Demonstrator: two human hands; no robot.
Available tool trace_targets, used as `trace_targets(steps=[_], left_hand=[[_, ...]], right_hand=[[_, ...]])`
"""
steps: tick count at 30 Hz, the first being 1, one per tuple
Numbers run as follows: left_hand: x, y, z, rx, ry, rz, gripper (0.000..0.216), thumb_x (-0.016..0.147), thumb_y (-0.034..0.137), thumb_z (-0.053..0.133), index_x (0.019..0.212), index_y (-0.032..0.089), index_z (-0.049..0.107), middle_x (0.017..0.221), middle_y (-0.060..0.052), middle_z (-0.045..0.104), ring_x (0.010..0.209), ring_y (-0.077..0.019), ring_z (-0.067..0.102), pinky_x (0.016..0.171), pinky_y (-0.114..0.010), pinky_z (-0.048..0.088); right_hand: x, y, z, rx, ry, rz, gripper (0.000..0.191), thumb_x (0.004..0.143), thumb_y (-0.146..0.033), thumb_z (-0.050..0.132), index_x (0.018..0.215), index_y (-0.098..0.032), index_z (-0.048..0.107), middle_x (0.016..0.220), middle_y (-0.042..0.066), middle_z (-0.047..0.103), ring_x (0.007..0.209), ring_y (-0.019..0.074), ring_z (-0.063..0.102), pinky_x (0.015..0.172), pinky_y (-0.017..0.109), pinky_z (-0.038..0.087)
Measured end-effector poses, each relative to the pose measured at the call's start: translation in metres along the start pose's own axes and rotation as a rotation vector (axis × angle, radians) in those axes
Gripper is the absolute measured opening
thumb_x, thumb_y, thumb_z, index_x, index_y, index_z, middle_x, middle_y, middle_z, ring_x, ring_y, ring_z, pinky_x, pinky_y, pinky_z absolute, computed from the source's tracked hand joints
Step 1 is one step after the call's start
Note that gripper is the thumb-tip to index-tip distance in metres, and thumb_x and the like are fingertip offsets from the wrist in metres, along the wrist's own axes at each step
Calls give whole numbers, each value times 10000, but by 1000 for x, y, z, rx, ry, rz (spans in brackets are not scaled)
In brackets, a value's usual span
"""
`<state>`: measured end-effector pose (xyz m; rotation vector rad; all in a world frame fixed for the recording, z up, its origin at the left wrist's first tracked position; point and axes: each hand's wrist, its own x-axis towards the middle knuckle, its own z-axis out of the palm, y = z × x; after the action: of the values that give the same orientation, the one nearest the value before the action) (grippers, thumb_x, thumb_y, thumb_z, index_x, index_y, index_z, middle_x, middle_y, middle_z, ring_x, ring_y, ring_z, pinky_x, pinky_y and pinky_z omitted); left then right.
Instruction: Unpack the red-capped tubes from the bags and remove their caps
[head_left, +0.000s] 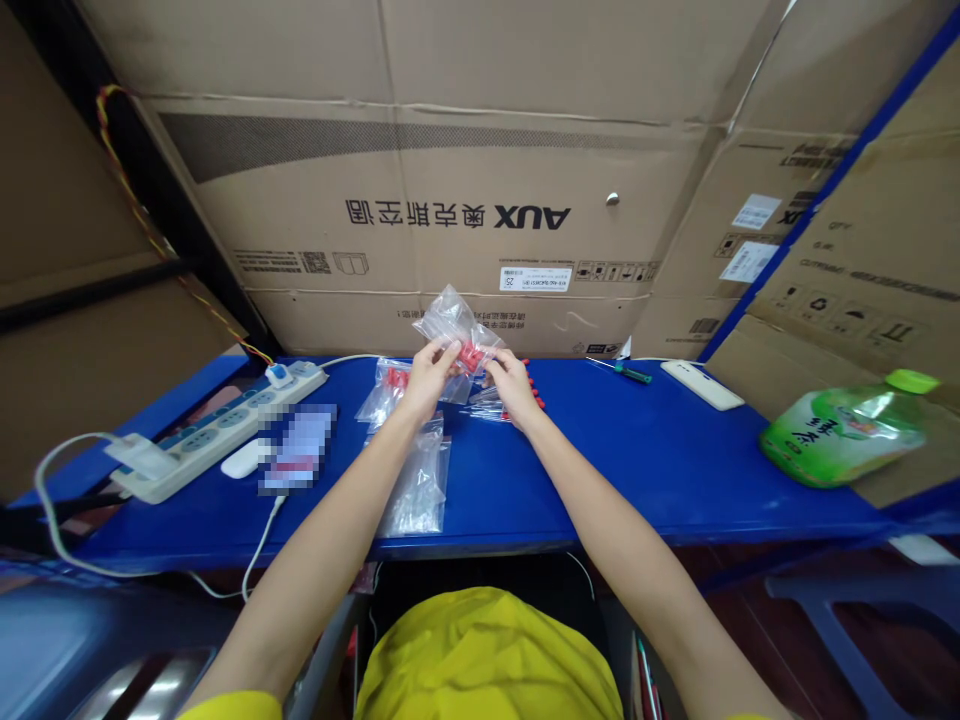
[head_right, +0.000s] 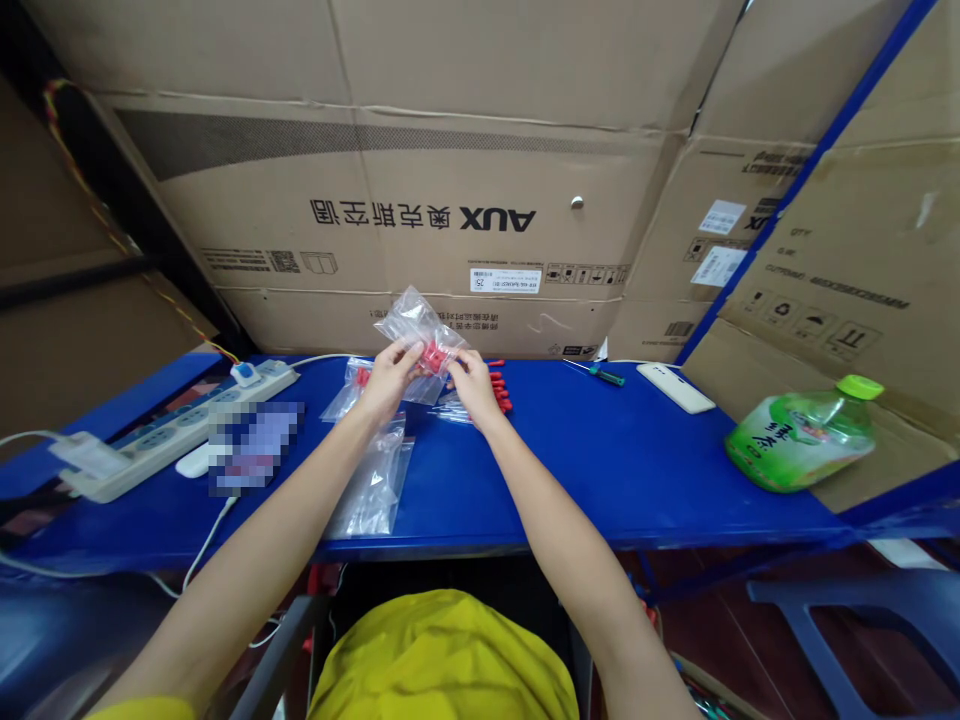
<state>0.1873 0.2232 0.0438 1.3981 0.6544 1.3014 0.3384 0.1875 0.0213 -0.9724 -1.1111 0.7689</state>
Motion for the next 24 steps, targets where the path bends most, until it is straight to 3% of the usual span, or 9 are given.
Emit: trace_targets(steps=[4, 9, 12, 18, 24], left_hand=[[0, 1, -1, 59, -5, 32, 458, 835, 455, 817, 1178, 157, 762, 1037, -77, 786, 792, -156, 683, 787, -303, 584], [3, -1, -3, 58, 23, 39, 484, 773, 428, 850, 1161, 150, 767, 1069, -91, 804, 843, -185, 715, 792, -319, 597], [4, -2, -5, 92, 34, 74, 461, 785, 401, 828, 1164, 147, 761, 1074, -101, 810, 883, -214, 735, 792, -330, 601], [4, -4, -8, 327, -25, 178, 310, 894, 405, 711, 1075, 162, 772, 1039, -93, 804, 920, -240, 744, 832, -342, 600], [5, -3, -7, 147, -79, 82, 381, 819, 399, 773, 1092, 136, 739, 1086, -114, 794, 925, -230, 747, 837, -351, 616]], right_hand=[[1, -1, -7, -37, -61, 63, 287, 807, -394, 690, 1033, -223, 739, 882, -19, 578, 581, 78, 467, 460, 196, 406], [-5, -10, -9, 3, -217, 179, 378, 838, -462, 704, 1128, -222, 676, 627, -104, 429, 464, 61, 294, 407, 187, 231], [-7, -11, -8, 25, -262, 198, 351, 816, -453, 720, 1075, -229, 641, 608, -121, 410, 434, 53, 307, 393, 182, 237], [-5, -1, -7, 25, -257, 149, 319, 786, -368, 755, 1033, -247, 594, 648, -92, 555, 460, 72, 451, 393, 181, 315], [-3, 3, -5, 81, -212, 113, 350, 747, -367, 777, 1005, -231, 584, 838, -33, 670, 611, 103, 609, 455, 190, 437]])
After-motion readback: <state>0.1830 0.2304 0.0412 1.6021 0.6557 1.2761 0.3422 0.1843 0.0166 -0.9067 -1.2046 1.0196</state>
